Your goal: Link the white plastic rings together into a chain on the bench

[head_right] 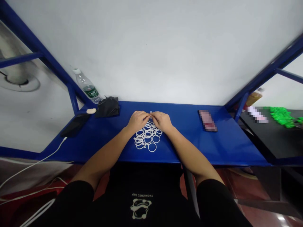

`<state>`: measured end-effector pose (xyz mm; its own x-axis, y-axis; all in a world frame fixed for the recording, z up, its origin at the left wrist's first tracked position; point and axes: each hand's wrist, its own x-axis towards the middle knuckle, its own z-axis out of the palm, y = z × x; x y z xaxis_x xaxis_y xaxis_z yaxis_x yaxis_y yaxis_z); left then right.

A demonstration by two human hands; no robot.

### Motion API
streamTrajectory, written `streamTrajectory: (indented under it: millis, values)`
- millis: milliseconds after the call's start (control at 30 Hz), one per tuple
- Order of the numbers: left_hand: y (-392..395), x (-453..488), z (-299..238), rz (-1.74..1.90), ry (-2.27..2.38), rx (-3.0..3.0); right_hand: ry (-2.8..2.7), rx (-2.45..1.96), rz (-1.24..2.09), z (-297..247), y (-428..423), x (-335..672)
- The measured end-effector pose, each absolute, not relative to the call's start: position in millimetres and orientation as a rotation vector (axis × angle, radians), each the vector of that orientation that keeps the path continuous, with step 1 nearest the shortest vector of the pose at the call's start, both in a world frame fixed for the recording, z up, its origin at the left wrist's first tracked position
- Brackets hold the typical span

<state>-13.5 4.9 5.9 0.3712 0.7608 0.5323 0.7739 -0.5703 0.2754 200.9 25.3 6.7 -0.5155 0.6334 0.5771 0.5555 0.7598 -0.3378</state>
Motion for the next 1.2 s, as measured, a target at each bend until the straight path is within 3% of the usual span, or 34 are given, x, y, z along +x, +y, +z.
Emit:
streamTrajectory:
  millis: [633, 967, 1200]
  values:
    - [17, -24, 0, -1.28, -1.636, -2.445, -2.378, -0.95, 0.179, 20, 22, 205]
    - [11, -17, -1, -1.349, -1.438, -2.545, -2.268, -0.933, 0.198, 8, 26, 204]
    - [11, -16, 0, -1.604, -1.463, -2.59, -2.296, -0.876, 0.209, 8, 26, 204]
